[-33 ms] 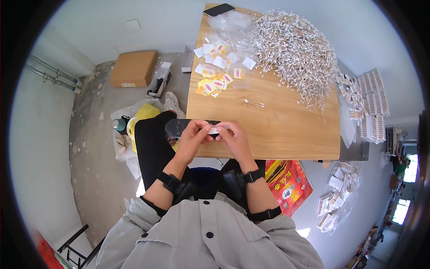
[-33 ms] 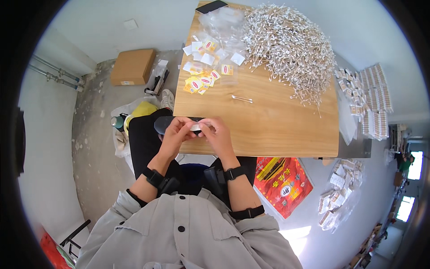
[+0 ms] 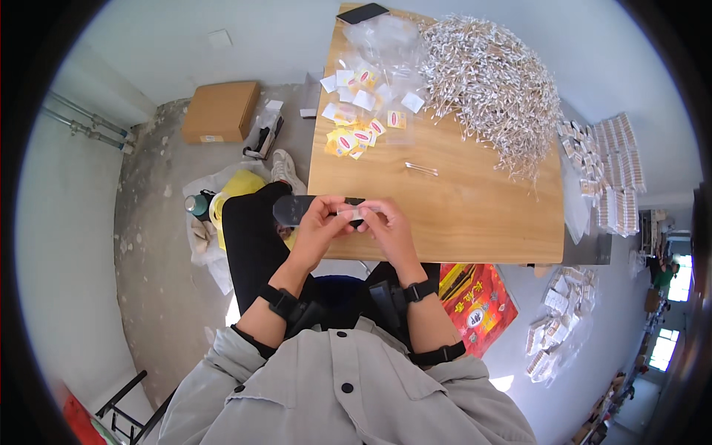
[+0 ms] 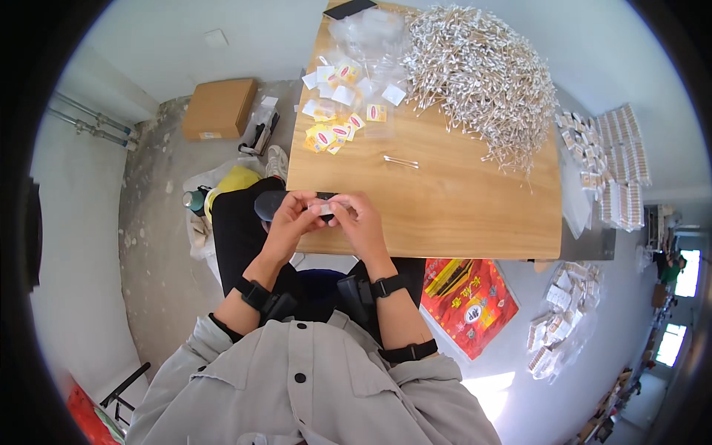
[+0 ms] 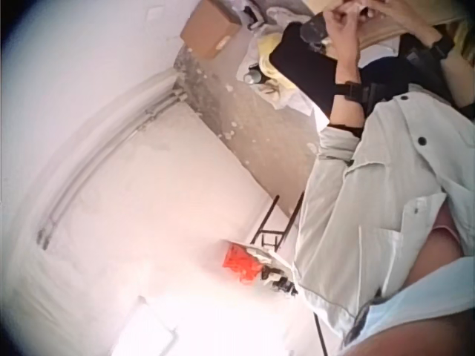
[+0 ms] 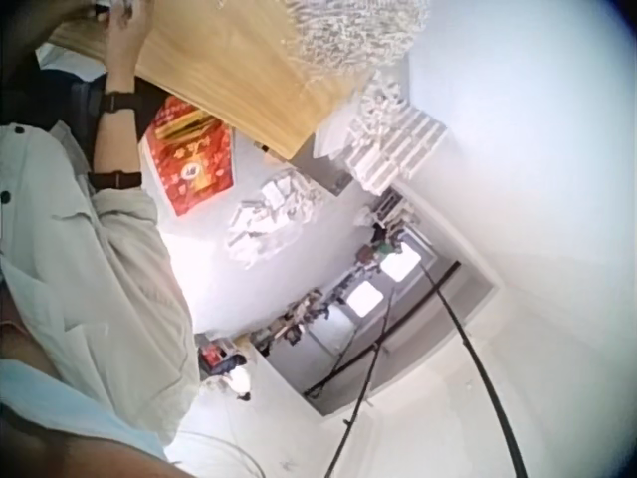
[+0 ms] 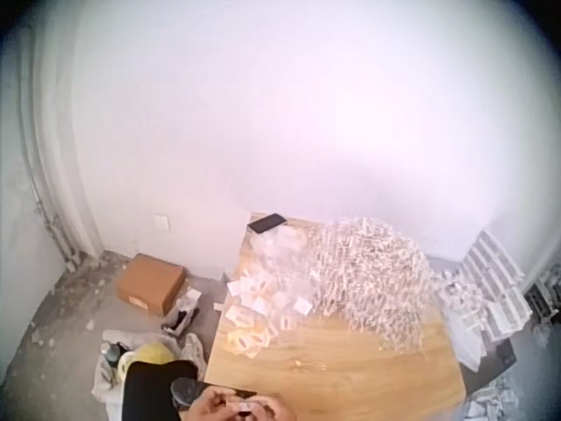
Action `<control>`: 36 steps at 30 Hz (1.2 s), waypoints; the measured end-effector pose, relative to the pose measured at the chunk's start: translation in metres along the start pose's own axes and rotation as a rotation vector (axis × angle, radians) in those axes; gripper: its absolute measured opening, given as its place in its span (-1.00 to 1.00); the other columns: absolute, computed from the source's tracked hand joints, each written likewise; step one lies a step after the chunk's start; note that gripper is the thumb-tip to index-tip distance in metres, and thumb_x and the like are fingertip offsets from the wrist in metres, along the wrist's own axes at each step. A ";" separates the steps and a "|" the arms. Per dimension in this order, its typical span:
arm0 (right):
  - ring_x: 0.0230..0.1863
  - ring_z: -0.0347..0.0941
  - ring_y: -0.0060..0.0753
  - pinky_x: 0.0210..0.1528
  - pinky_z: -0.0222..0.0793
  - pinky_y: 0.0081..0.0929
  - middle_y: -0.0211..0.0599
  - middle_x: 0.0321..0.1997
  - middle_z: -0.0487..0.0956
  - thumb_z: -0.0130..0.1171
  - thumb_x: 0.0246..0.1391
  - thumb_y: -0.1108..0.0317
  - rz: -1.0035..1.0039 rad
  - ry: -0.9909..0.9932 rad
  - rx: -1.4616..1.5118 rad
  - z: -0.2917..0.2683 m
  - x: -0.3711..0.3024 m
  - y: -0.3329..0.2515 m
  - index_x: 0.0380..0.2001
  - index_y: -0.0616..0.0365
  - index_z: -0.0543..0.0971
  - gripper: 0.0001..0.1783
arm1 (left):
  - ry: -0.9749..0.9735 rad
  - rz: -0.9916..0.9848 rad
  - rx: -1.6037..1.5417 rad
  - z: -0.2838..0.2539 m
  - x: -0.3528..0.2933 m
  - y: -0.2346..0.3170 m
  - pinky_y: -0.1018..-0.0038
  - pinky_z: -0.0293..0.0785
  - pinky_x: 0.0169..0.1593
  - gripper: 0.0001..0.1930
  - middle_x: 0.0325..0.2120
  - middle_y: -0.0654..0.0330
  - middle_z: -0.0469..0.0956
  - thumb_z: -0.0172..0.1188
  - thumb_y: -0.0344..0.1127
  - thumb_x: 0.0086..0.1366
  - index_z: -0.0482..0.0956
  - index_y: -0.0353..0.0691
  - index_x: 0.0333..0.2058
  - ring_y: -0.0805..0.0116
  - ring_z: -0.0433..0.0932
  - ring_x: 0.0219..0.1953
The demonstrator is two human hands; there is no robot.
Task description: The person repeatedly gathers cotton swabs from a large pile on a wooden table, aligns them into neat rows, and places them into small transparent plastic bags. The person then seals the bags and sets them aside. This process is repeated multiple times throughout the video.
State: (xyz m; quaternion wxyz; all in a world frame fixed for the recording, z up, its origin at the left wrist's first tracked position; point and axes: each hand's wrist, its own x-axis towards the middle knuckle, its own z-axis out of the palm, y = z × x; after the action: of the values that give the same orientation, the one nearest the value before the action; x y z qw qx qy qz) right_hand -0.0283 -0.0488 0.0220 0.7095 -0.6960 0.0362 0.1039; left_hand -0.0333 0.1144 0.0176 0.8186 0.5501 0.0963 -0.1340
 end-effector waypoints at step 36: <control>-0.52 0.54 -0.52 -0.43 0.49 -0.60 -0.24 -0.45 0.58 -0.27 0.46 0.09 0.009 0.200 0.201 0.038 0.007 0.023 -0.30 0.24 0.46 -0.54 | 0.023 0.105 0.349 -0.021 0.014 -0.007 0.66 0.30 -0.40 -0.71 -0.43 0.34 0.50 -0.06 -0.21 0.51 0.55 -0.29 -0.23 0.68 0.32 -0.50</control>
State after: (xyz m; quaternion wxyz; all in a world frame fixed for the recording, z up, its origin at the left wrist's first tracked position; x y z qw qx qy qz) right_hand -0.0295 -0.0104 -0.0003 0.7679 -0.6283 0.1203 0.0330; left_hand -0.0230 0.1297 -0.0008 0.7156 0.6894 0.0519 -0.0996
